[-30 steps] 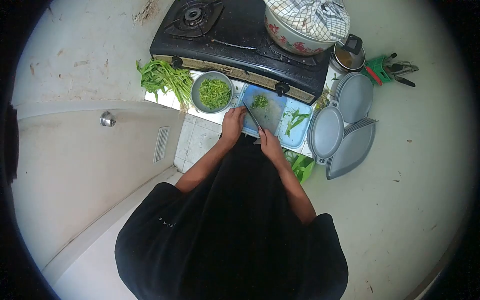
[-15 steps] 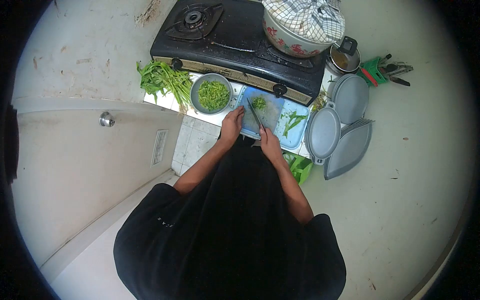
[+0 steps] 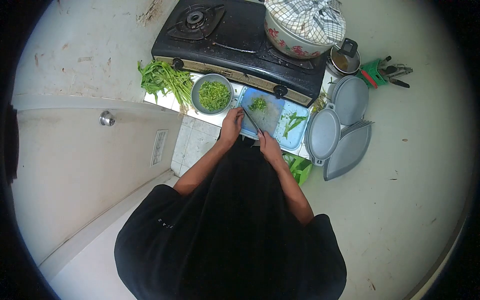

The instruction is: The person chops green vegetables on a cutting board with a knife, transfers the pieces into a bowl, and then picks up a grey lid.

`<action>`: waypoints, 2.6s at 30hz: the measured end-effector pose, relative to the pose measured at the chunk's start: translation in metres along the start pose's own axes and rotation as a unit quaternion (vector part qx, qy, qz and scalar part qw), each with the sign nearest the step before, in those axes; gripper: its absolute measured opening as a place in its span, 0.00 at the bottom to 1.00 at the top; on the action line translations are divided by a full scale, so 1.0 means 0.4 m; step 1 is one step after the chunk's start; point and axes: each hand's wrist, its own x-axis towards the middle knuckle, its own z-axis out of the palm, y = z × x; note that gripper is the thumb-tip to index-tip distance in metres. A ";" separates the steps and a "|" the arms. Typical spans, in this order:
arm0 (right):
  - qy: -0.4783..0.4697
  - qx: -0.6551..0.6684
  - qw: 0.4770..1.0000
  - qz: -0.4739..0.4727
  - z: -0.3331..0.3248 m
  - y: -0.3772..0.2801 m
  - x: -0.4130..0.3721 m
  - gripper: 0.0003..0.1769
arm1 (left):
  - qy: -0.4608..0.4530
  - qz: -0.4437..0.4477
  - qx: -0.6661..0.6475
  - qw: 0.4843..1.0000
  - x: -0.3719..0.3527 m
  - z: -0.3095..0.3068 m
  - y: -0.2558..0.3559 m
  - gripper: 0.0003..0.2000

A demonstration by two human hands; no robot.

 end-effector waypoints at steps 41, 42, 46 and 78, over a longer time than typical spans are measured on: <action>-0.055 0.102 0.993 0.001 -0.141 0.053 0.020 0.22 | -0.043 0.071 0.046 0.995 0.111 0.009 0.108 0.12; -0.044 0.117 0.992 -0.003 -0.144 0.053 -0.001 0.21 | -0.049 0.076 0.045 0.995 0.116 0.017 0.118 0.12; 0.060 0.107 0.992 -0.003 -0.126 0.068 -0.096 0.18 | -0.049 0.150 0.023 0.987 0.134 0.066 0.165 0.11; 0.270 -0.049 0.954 0.121 -0.109 0.114 0.004 0.13 | -0.177 0.058 0.020 0.982 0.081 0.093 0.156 0.10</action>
